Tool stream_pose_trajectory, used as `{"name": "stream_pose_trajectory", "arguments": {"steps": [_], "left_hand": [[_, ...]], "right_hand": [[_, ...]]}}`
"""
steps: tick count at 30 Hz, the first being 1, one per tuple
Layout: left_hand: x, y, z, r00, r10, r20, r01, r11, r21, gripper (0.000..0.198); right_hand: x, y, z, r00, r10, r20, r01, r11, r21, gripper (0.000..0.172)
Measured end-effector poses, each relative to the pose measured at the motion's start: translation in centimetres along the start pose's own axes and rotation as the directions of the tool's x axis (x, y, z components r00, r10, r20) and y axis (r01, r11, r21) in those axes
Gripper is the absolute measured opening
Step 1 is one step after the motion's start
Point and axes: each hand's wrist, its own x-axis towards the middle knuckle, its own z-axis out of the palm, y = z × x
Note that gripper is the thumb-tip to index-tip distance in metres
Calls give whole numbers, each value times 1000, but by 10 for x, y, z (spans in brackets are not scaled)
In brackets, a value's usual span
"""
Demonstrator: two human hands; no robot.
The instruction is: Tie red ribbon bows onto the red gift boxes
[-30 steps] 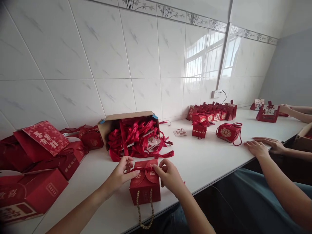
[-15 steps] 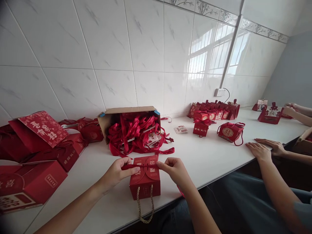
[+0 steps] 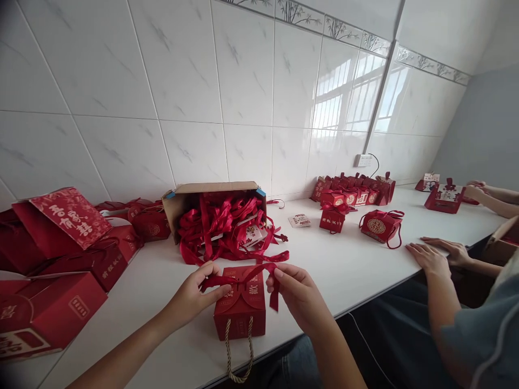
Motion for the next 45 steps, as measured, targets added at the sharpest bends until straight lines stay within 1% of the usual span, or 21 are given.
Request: {"name": "stream_pose_trajectory", "arguments": {"steps": [1, 3, 4, 6, 8, 9, 11, 14, 17, 19, 21, 23, 25, 27, 29, 31, 33, 36, 39, 42, 45], "left_hand": [[1, 2, -1, 999, 18, -28, -18, 999, 27, 30], [2, 9, -3, 993, 72, -92, -65, 995, 82, 42], [4, 16, -4, 990, 102, -100, -92, 991, 100, 46], [8, 32, -4, 989, 139, -54, -134, 988, 83, 41], [15, 47, -1, 992, 129, 10, -129, 992, 10, 35], [18, 53, 1, 993, 118, 21, -118, 992, -37, 33], [26, 62, 7, 994, 108, 7, -106, 987, -120, 28], [33, 66, 13, 992, 118, -52, -125, 979, -158, 19], [33, 68, 12, 985, 151, -83, -158, 983, -91, 15], [31, 70, 8, 980, 186, -73, -189, 981, -41, 14], [27, 70, 4, 972, 229, -58, -231, 973, -17, 14], [24, 64, 0, 964, 259, -65, -261, 965, -13, 15], [21, 51, -4, 969, 228, -96, -229, 973, 6, 18], [19, 31, -7, 982, 137, -128, -129, 989, 72, 23], [17, 11, -8, 990, 42, -132, -19, 985, 170, 31], [16, -4, -6, 997, -53, -62, 65, 975, 211, 36], [17, -10, -2, 989, -135, 59, 125, 981, 146, 40], [21, -7, 9, 959, -177, 222, 196, 978, -70, 48], [27, 2, 18, 932, -174, 318, 250, 943, -219, 48], [31, 14, 17, 917, -177, 357, 273, 932, -239, 45], [33, 28, 7, 922, -174, 346, 274, 925, -264, 44]], "right_hand": [[0, -2, 2, 1000, -12, -8, 12, 1000, -20, 22], [1, -4, 5, 1000, -22, -18, 21, 997, -76, 20], [2, -5, 7, 1000, -25, -15, 24, 995, -94, 19], [4, -6, 12, 1000, -21, 2, 21, 995, -97, 19], [6, -6, 17, 1000, -3, 24, 5, 996, -93, 23], [7, -6, 19, 999, 4, 35, -1, 995, -99, 25], [8, -7, 24, 999, 0, 53, 6, 994, -108, 28], [10, -6, 29, 998, -32, 55, 36, 996, -80, 27], [12, -2, 30, 998, -54, 36, 56, 995, -88, 34], [14, 1, 29, 997, -67, 39, 73, 985, -156, 37], [16, 4, 30, 995, -77, 60, 90, 965, -247, 32], [16, 6, 31, 993, -107, 43, 115, 934, -339, 29], [16, 7, 31, 983, -180, -16, 156, 889, -431, 28], [15, 9, 30, 965, -258, -51, 202, 852, -484, 27], [15, 12, 28, 964, -264, -28, 222, 862, -456, 25], [16, 15, 26, 977, -213, 19, 205, 911, -358, 24], [16, 15, 25, 984, -173, 53, 180, 951, -251, 24], [16, 12, 24, 984, -168, 51, 175, 972, -160, 24], [13, 5, 20, 986, -170, 0, 168, 978, -124, 24], [9, -1, 17, 984, -143, -104, 132, 985, -108, 23], [8, -1, 17, 967, -150, -205, 107, 973, -205, 23]]}}
